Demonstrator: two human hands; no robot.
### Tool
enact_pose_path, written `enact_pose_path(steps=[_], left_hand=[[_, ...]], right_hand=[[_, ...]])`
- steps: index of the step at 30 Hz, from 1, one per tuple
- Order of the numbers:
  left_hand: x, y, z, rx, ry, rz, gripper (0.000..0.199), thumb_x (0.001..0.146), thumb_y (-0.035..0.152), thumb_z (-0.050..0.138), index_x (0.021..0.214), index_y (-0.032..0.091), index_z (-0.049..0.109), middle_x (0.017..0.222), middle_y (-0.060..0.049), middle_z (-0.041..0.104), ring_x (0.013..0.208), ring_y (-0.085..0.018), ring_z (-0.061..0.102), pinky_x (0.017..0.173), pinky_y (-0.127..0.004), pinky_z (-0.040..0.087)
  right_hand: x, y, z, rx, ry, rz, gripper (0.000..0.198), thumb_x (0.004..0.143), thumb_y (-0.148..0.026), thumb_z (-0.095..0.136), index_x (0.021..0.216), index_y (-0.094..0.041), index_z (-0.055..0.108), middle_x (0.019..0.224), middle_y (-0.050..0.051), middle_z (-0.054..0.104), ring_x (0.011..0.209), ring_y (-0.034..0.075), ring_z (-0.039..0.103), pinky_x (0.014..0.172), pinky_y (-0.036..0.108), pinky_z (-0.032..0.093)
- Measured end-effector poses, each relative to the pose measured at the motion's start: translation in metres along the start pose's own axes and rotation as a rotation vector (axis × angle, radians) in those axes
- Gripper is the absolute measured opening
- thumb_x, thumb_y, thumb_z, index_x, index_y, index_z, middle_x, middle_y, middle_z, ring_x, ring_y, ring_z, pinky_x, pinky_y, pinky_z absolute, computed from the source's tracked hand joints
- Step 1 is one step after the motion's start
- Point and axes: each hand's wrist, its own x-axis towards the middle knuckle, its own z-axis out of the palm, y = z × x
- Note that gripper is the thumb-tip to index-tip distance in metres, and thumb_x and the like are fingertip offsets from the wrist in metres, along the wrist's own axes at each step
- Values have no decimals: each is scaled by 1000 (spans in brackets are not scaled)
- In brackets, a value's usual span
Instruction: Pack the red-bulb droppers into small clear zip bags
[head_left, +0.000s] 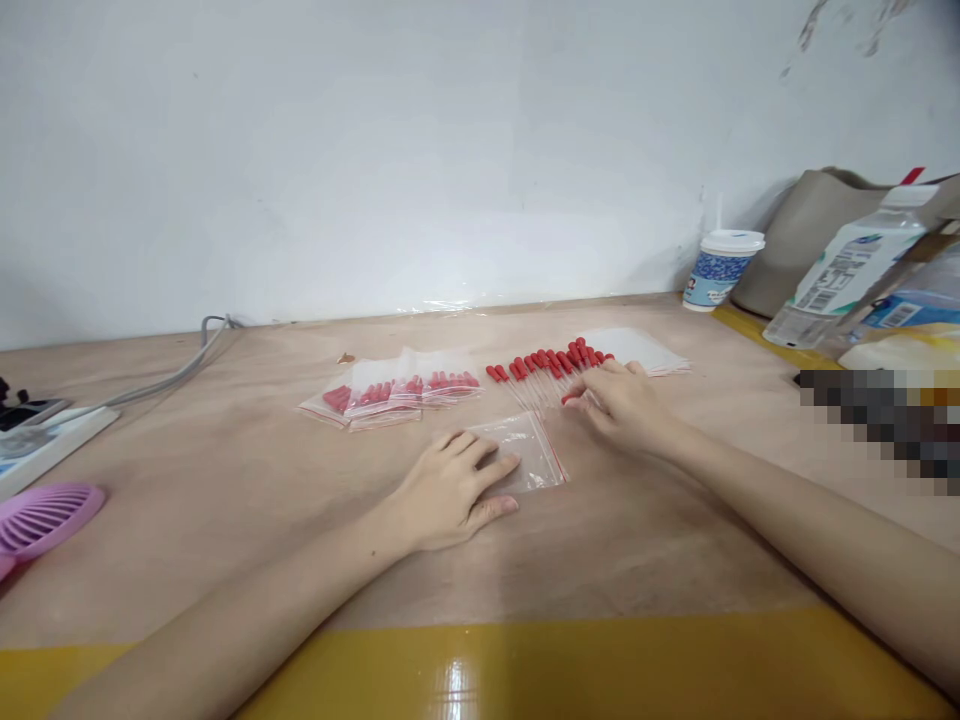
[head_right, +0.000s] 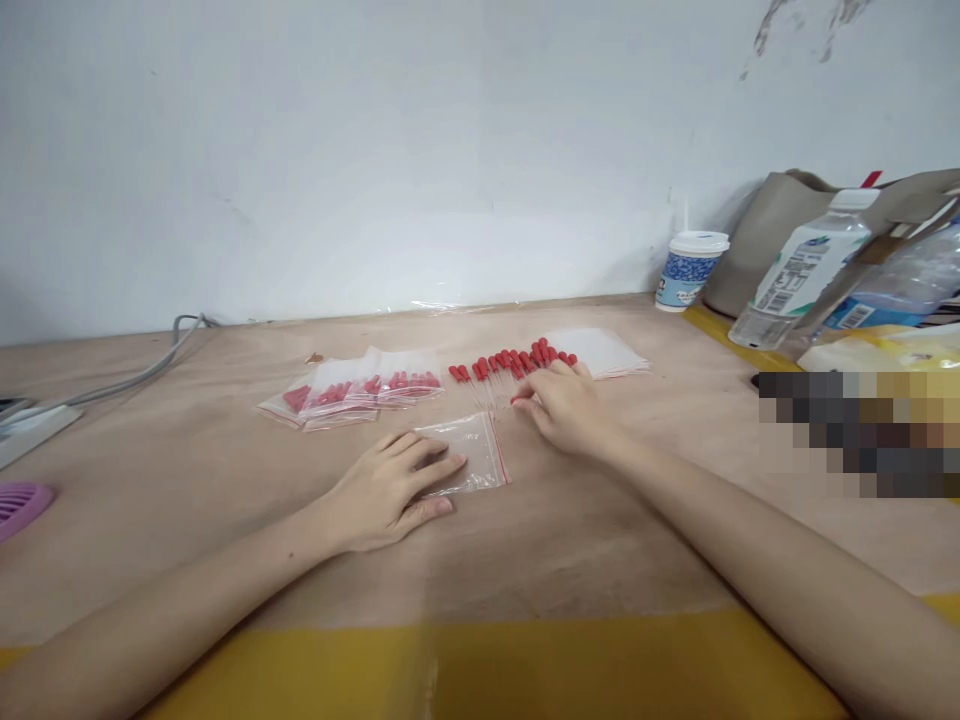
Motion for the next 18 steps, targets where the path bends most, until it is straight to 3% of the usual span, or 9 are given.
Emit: enact_pose_path(steps=[3, 6, 11, 18], left_hand=[[5, -9, 4, -84, 22, 25, 47, 90, 47, 40, 132, 25, 45, 136, -12, 43, 126, -29, 39, 100, -48, 35], [8, -17, 8, -162, -70, 57, 48, 92, 45, 38, 137, 29, 37, 145, -9, 33, 133, -27, 30, 106, -49, 27], [8, -19, 11, -204, -139, 17, 50, 92, 49, 36, 138, 30, 34, 148, -7, 27, 135, -25, 25, 110, -48, 20], [6, -19, 11, -228, -134, 12, 50, 92, 50, 38, 138, 31, 35, 148, -5, 27, 136, -24, 25, 111, -48, 20]], right_hand=[[7, 2, -8, 348, 230, 186, 18, 87, -39, 46, 86, -22, 53, 78, 5, 64, 74, 20, 58, 66, 34, 40], [9, 4, -5, 704, 403, 374, 31, 82, -51, 48, 96, -23, 46, 72, 2, 59, 59, 15, 56, 53, 28, 41], [-7, 1, 19, 961, 421, 538, 41, 74, -56, 57, 94, -22, 46, 69, -2, 55, 48, 9, 50, 46, 24, 42], [-14, -1, 31, 1010, 410, 588, 40, 74, -55, 57, 94, -22, 46, 71, -2, 55, 52, 10, 53, 52, 25, 44]])
